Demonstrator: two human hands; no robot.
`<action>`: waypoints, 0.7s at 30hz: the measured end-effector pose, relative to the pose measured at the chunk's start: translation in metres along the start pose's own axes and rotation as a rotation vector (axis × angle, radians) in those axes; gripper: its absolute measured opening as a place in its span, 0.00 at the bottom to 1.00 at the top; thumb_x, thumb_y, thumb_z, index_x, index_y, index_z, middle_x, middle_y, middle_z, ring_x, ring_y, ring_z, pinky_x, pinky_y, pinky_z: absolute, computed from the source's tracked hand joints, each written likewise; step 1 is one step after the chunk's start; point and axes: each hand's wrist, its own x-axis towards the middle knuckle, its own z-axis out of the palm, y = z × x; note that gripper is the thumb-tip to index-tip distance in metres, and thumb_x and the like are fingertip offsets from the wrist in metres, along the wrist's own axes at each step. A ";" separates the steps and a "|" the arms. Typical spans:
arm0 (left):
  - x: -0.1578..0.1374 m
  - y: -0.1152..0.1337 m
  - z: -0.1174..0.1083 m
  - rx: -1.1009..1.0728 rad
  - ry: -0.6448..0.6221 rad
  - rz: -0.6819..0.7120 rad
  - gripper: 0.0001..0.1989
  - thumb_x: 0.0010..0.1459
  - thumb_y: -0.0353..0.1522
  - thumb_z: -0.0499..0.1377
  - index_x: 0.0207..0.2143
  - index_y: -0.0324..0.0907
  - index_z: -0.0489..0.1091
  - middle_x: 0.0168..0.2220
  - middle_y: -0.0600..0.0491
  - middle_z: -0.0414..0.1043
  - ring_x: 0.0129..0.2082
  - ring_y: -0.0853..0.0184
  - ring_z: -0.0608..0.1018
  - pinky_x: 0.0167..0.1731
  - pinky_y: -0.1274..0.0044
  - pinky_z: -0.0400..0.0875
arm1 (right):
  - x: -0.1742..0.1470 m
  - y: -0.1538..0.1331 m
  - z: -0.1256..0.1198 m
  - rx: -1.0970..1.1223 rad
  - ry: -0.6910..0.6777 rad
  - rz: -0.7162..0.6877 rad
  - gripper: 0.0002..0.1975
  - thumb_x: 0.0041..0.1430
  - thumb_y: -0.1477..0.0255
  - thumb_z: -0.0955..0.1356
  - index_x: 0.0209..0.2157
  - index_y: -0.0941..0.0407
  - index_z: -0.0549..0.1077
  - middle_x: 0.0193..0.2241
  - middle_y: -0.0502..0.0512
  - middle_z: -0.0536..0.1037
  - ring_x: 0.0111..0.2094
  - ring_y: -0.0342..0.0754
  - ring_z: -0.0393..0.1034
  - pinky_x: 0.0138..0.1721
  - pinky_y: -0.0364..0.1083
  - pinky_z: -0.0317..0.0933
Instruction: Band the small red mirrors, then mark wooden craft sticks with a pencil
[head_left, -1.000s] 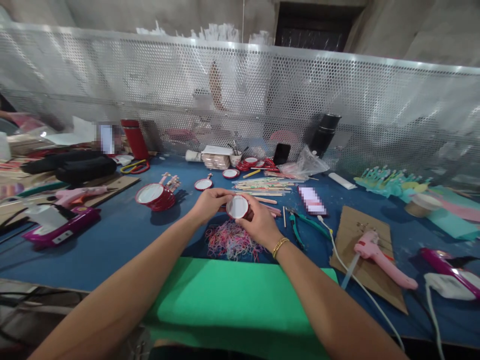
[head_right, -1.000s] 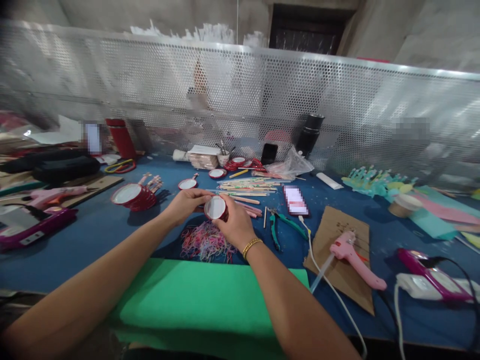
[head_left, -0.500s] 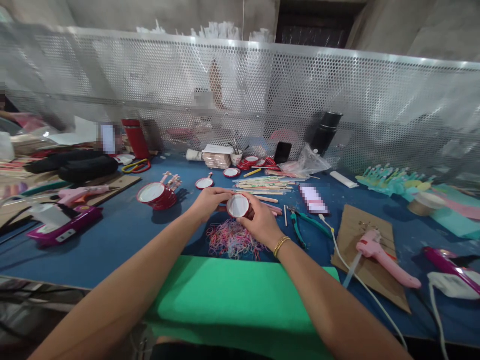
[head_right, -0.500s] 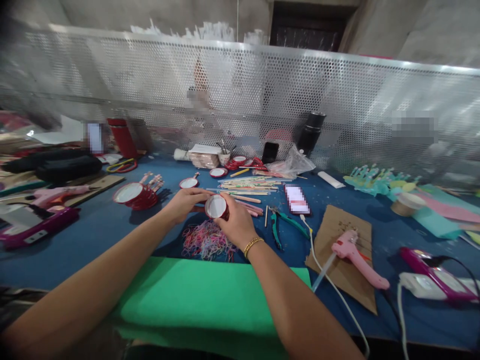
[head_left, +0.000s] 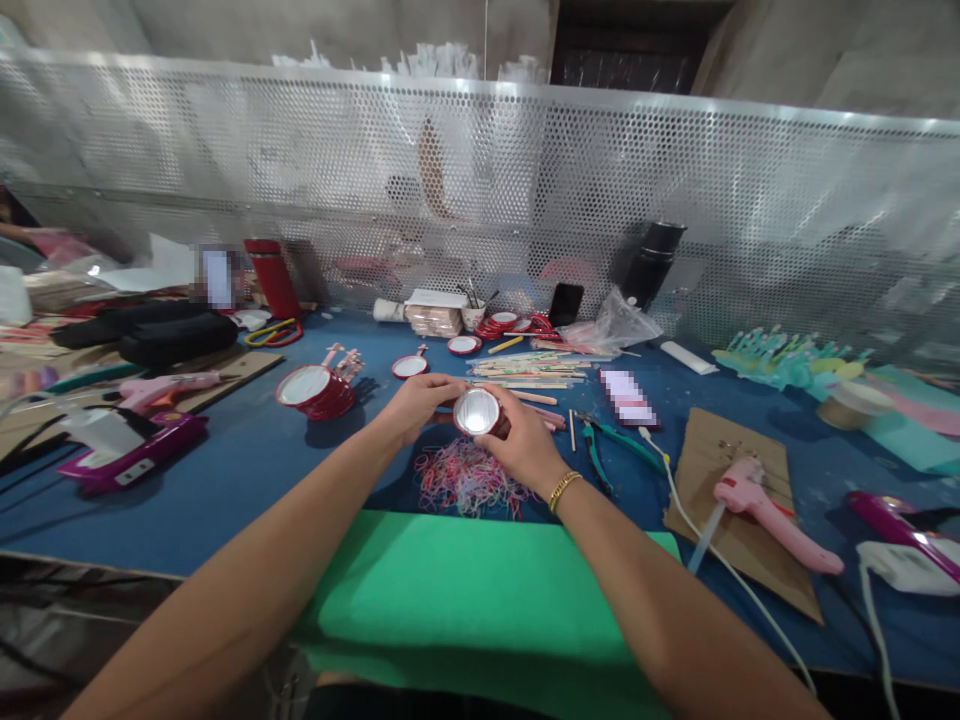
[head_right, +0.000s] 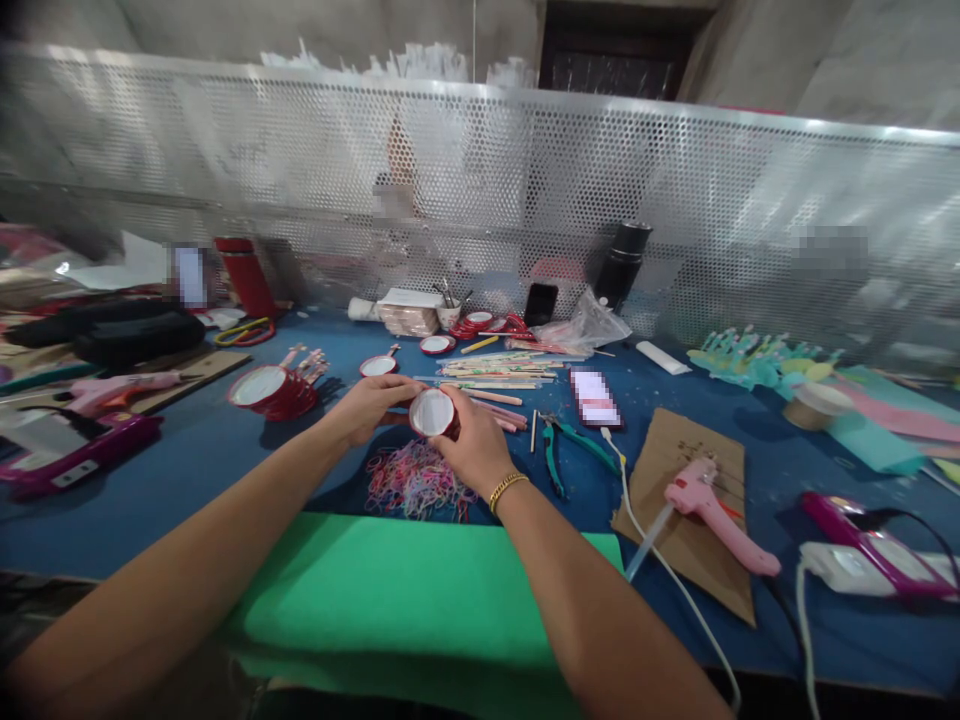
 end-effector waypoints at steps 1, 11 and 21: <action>0.000 0.001 0.000 -0.001 0.001 -0.004 0.20 0.32 0.40 0.73 0.27 0.38 0.76 0.29 0.51 0.75 0.29 0.67 0.74 0.27 0.75 0.72 | 0.000 0.000 0.000 0.004 -0.003 0.004 0.36 0.50 0.74 0.73 0.61 0.52 0.64 0.59 0.57 0.72 0.59 0.56 0.67 0.62 0.58 0.59; -0.001 0.000 0.002 -0.002 -0.011 0.009 0.21 0.32 0.40 0.74 0.28 0.38 0.77 0.28 0.51 0.75 0.30 0.67 0.74 0.27 0.76 0.72 | 0.001 -0.002 -0.002 0.000 -0.009 0.017 0.36 0.50 0.75 0.73 0.62 0.52 0.64 0.59 0.57 0.72 0.60 0.56 0.66 0.62 0.56 0.59; 0.001 -0.001 -0.001 -0.006 -0.036 0.011 0.21 0.32 0.38 0.73 0.32 0.37 0.79 0.32 0.48 0.78 0.30 0.66 0.75 0.28 0.73 0.74 | 0.001 -0.003 -0.002 -0.036 -0.015 0.034 0.37 0.51 0.74 0.73 0.63 0.53 0.62 0.59 0.58 0.72 0.60 0.55 0.66 0.62 0.55 0.59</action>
